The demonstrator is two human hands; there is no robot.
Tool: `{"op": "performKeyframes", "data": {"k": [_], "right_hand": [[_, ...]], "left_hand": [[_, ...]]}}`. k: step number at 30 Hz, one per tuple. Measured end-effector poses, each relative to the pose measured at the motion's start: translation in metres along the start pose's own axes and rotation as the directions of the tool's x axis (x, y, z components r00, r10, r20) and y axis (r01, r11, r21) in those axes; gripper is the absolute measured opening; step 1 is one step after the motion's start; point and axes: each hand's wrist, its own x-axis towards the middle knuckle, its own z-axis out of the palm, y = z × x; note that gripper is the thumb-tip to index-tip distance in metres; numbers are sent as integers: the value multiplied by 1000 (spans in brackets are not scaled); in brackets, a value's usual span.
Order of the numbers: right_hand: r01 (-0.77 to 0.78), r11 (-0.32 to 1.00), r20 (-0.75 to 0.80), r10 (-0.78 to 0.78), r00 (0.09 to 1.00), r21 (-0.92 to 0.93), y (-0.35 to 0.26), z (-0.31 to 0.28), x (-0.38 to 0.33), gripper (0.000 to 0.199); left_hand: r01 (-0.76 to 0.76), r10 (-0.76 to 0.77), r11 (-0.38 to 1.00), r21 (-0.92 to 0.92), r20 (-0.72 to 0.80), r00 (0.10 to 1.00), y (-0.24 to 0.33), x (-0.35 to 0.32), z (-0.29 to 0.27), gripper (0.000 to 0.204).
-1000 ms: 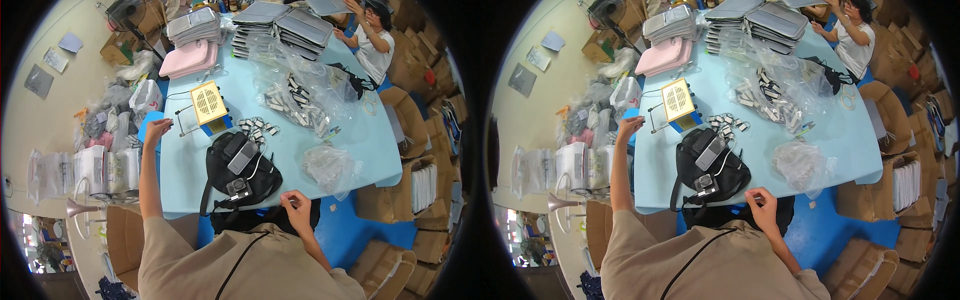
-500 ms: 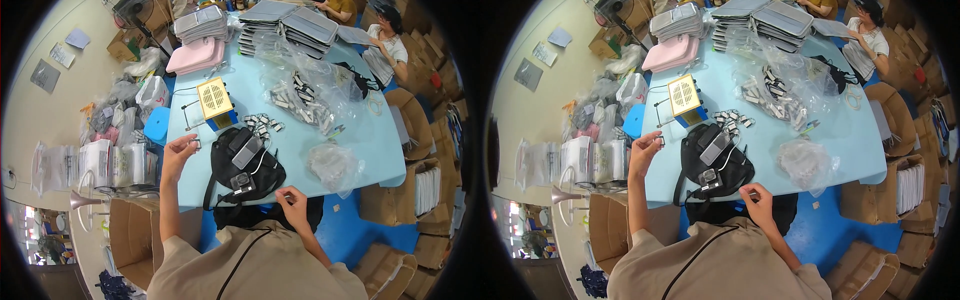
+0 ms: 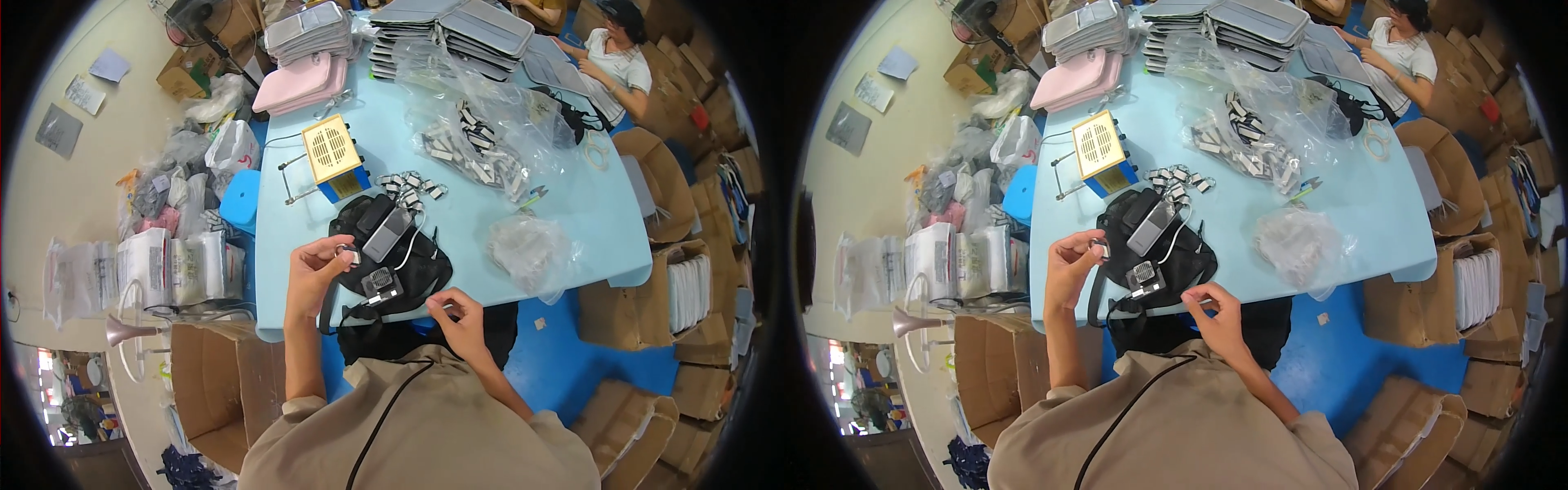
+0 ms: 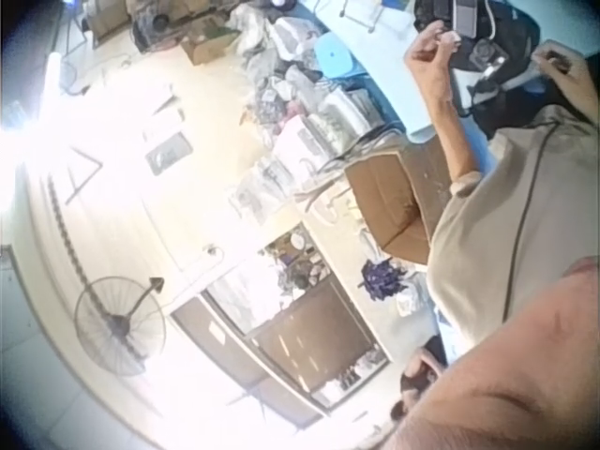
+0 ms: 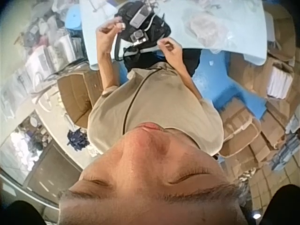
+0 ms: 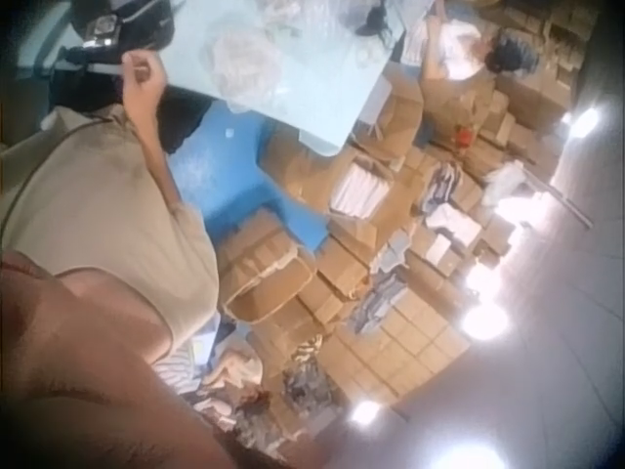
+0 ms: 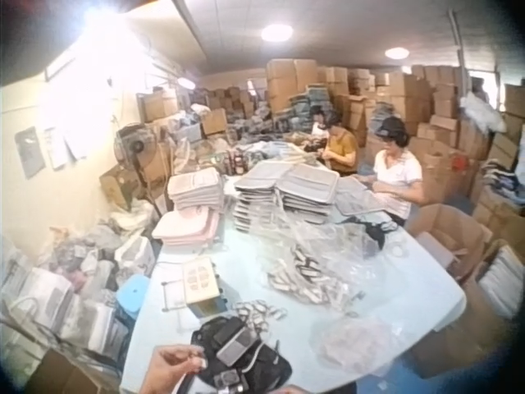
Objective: Assembling small metal hardware components for leather products at a workbench.
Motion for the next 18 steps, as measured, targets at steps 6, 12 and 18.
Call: {"op": "performKeyframes", "data": {"k": [6, 12, 18], "right_hand": [[104, 994, 22, -104, 994, 17, -34, 27, 8, 10], [163, 974, 51, -173, 984, 158, -60, 48, 15, 43], [186, 966, 40, -196, 980, 180, -61, 56, 14, 39]], "left_hand": [[27, -27, 999, 27, 8, 1000, -5, -15, 26, 26], [32, -32, 999, 5, 77, 997, -6, -27, 39, 25], [29, -29, 999, 14, 62, 998, -11, -37, 45, 24]]}}
